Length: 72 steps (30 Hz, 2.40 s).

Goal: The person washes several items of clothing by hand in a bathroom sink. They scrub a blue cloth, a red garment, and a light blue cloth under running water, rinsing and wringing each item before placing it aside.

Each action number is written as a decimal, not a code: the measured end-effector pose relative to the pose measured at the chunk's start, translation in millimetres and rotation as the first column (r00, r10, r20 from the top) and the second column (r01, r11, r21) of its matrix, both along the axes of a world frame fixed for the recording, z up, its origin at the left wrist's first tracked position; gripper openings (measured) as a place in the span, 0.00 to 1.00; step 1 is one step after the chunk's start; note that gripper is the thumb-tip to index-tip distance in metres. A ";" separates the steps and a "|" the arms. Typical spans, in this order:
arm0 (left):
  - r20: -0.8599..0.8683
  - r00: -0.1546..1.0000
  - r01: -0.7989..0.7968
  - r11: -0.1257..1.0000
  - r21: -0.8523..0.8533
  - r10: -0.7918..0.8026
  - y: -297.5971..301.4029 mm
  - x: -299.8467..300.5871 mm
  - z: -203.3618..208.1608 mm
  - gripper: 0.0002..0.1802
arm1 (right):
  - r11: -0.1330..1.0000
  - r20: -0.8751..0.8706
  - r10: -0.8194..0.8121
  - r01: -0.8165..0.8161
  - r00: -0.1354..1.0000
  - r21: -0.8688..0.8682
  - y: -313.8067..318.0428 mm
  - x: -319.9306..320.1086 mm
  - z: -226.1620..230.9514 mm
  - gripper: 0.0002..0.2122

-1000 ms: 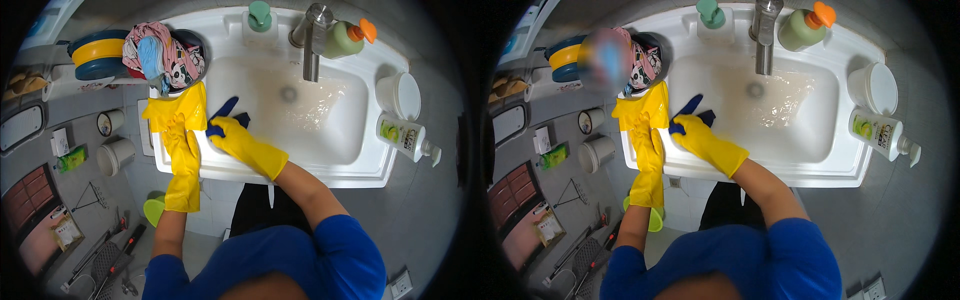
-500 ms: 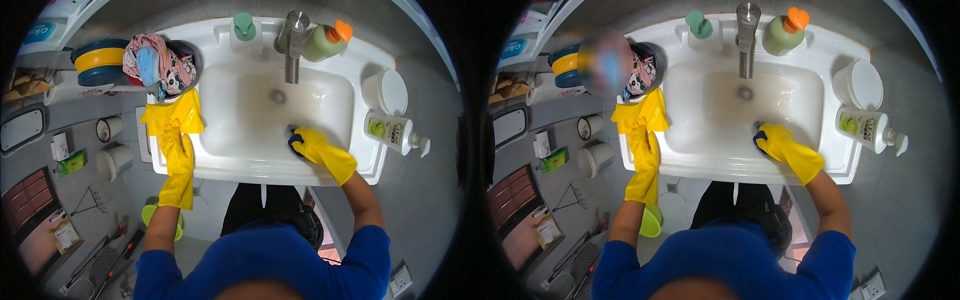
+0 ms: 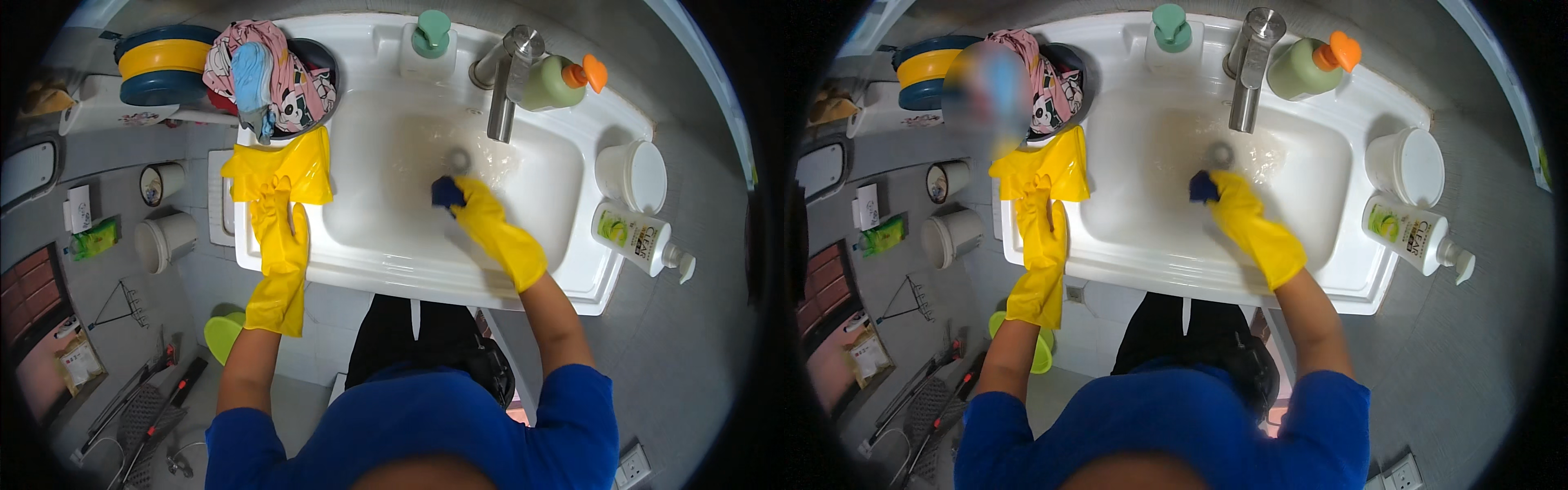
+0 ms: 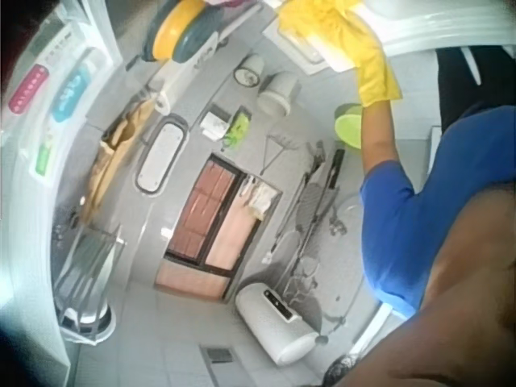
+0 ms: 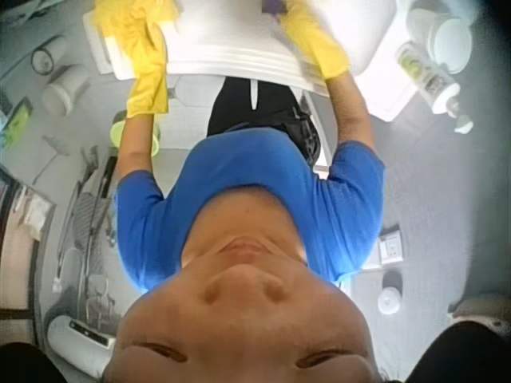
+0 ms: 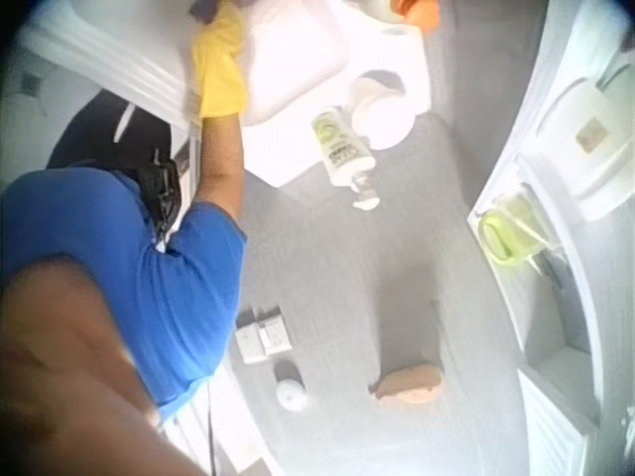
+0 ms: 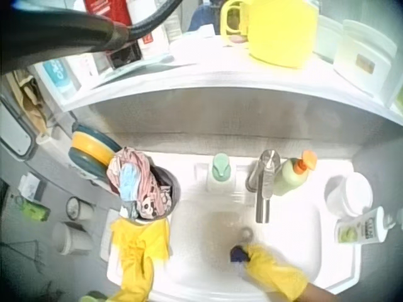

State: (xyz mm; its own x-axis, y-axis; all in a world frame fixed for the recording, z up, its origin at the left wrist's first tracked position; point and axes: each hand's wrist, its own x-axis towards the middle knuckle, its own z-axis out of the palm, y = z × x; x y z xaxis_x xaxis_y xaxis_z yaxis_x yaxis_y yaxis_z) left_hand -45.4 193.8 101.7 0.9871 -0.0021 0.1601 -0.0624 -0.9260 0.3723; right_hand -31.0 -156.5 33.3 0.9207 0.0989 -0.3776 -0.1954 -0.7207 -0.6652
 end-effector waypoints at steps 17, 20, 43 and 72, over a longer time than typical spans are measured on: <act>-0.044 0.999 0.019 0.998 0.061 -0.016 -8.0 1.9 5.5 0.24 | 0.976 -0.224 0.149 -0.180 0.963 -0.125 -42.2 -51.9 76.7 0.20; -0.048 0.999 0.009 0.999 0.032 -0.008 -7.5 1.0 6.8 0.24 | 0.905 -0.169 0.261 -0.301 0.951 -0.301 -98.2 -55.5 82.8 0.13; -0.067 0.998 -0.001 0.997 -0.083 -0.005 -16.1 3.3 13.1 0.23 | 0.894 -0.029 0.079 -0.083 0.996 -0.440 -97.6 -26.4 42.2 0.09; -0.111 0.993 -0.058 0.983 -0.173 0.039 -14.4 -0.1 2.7 0.24 | -0.032 0.040 -0.992 0.549 -0.120 0.835 20.6 141.9 -35.5 0.05</act>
State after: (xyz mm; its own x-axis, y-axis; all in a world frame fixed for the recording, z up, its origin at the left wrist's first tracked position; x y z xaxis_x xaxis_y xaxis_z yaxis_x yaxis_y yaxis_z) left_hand -45.4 179.4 104.5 0.9968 0.0650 0.0474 0.0299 -0.8465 0.5316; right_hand 111.0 -135.9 -2.2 0.2566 -0.9626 -0.0874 0.1778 0.1359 -0.9746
